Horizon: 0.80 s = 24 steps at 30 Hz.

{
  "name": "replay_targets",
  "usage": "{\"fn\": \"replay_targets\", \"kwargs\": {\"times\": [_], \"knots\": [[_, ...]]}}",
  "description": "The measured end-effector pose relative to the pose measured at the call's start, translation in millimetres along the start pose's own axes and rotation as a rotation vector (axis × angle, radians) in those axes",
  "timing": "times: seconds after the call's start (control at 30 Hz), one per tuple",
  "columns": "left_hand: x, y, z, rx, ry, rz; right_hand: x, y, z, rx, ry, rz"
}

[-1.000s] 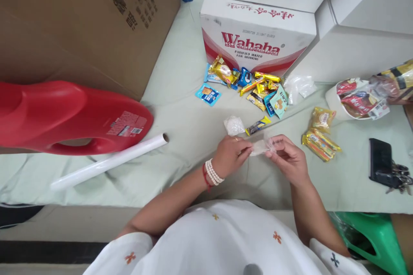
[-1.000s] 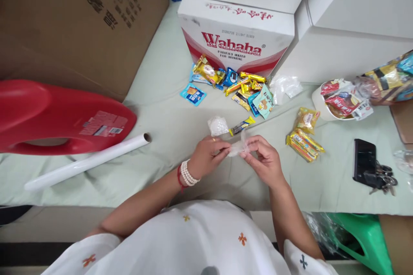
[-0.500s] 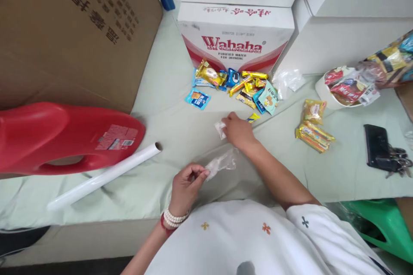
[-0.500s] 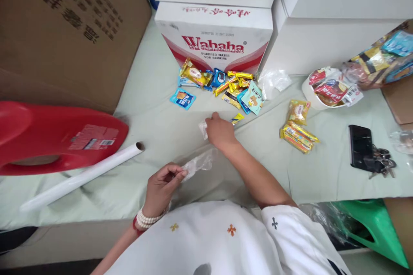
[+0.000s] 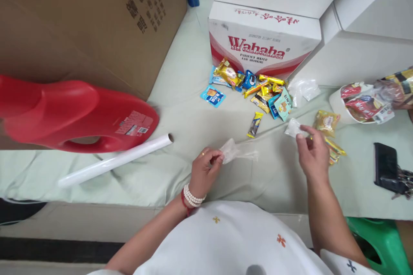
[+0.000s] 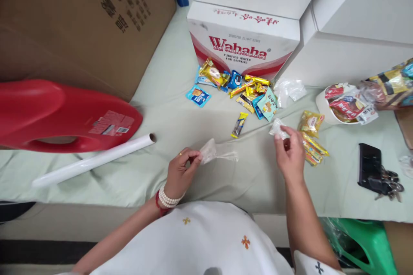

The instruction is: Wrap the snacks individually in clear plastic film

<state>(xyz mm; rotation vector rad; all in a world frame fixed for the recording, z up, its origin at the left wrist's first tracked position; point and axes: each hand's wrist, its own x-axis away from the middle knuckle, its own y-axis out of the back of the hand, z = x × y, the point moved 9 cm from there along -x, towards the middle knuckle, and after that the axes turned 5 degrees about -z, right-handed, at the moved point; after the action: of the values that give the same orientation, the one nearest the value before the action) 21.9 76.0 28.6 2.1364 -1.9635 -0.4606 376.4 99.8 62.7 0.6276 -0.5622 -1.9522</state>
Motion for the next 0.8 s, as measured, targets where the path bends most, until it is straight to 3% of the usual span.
{"fn": "replay_targets", "kwargs": {"times": [0.07,0.13,0.2,0.27,0.33,0.43,0.57,0.63,0.7,0.8], "knots": [[-2,-5,-13,0.017,-0.095,0.002,27,-35,28,-0.243,0.023,0.228],[-4,-7,-13,0.081,-0.079,-0.019,51,-72,56,-0.346,0.090,0.433],[-9,-1,1,0.201,0.060,-0.106,65,-96,68,-0.346,0.118,0.496],[-12,7,25,0.427,0.285,-0.232,72,-107,65,-0.357,0.073,0.461],[-13,10,45,0.683,0.488,-0.334,79,-107,55,-0.383,-0.007,0.416],[-19,9,55,0.895,0.621,-0.396,95,-99,36,-0.428,-0.176,0.408],[-24,-6,56,0.998,0.732,-0.362,121,-92,8,-0.577,-0.567,0.381],[-24,-18,55,1.025,0.784,-0.330,127,-91,1,-0.631,-0.685,0.394],[-25,-23,54,0.987,0.778,-0.320,124,-89,0,-0.556,-0.648,0.475],[-27,-26,46,0.889,0.697,-0.303,94,-68,15,-0.242,-0.276,0.468]]}}
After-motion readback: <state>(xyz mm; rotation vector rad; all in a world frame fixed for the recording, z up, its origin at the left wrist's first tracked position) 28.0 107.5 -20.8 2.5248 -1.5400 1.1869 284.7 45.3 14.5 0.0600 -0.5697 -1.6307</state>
